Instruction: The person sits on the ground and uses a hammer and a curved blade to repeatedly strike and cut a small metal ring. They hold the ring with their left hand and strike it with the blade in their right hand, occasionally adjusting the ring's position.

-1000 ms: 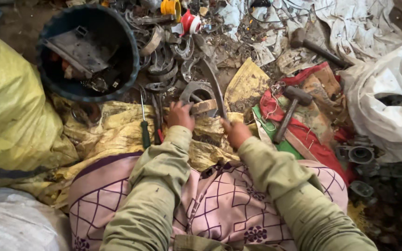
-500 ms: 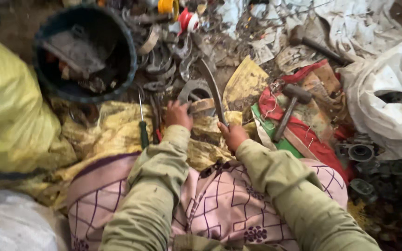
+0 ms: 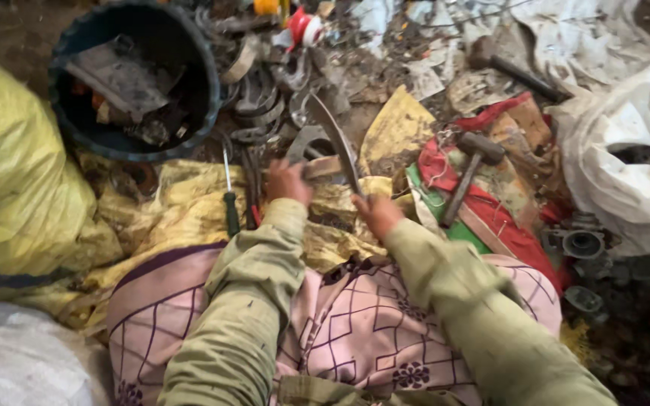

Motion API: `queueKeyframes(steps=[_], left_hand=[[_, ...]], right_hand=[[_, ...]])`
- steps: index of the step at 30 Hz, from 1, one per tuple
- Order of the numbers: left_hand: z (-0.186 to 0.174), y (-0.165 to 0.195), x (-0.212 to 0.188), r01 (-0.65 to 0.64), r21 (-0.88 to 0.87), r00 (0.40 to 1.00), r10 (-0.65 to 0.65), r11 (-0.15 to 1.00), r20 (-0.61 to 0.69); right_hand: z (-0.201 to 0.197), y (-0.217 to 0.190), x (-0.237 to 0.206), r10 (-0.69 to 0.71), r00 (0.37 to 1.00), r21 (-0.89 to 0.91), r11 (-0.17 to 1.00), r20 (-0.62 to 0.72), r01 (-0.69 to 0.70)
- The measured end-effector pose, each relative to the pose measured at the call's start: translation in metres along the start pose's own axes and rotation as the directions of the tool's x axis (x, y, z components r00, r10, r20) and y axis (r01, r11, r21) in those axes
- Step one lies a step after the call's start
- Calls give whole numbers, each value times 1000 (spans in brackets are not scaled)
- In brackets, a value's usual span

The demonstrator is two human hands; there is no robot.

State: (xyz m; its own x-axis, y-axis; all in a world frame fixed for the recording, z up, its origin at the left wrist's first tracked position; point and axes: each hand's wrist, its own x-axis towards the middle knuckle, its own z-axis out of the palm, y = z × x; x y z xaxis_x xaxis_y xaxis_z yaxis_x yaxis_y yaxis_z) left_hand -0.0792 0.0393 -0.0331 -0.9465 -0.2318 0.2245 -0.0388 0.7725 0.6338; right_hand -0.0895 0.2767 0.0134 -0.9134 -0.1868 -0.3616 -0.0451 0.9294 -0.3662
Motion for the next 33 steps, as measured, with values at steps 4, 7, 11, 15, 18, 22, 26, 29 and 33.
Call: queueKeyframes(steps=[4, 7, 11, 15, 18, 22, 26, 29, 33], left_hand=[[-2, -4, 1, -53, 27, 998, 54, 998, -37], [1, -2, 0, -17, 28, 1000, 18, 999, -19], [3, 2, -1, -23, -32, 999, 21, 999, -42], [-3, 5, -1, 22, 0, 1000, -22, 1000, 1], [-9, 6, -1, 36, 23, 999, -36, 999, 7], [-8, 6, 0, -15, 35, 1000, 14, 999, 17], [0, 6, 0, 72, 21, 997, -72, 997, 31], [3, 6, -1, 57, 7, 998, -57, 998, 23], [0, 6, -1, -13, -37, 1000, 12, 999, -27]], right_hand=[[3, -6, 4, 52, 992, 171, 985, -118, -31], [-54, -14, -26, -90, 917, 426, 865, -389, 266], [-86, -8, -48, -108, 680, 394, 744, -726, 540], [-24, 3, -9, -281, 756, -20, 942, -591, 334], [13, 3, 12, -84, 990, -26, 996, -109, 82], [-20, -12, -2, -55, 966, 246, 962, -253, 120], [-79, -5, -33, -56, 814, 427, 829, -578, 360], [-63, 14, -27, -118, 643, 291, 820, -757, 493], [9, 18, 12, -184, 912, -10, 981, -367, 194]])
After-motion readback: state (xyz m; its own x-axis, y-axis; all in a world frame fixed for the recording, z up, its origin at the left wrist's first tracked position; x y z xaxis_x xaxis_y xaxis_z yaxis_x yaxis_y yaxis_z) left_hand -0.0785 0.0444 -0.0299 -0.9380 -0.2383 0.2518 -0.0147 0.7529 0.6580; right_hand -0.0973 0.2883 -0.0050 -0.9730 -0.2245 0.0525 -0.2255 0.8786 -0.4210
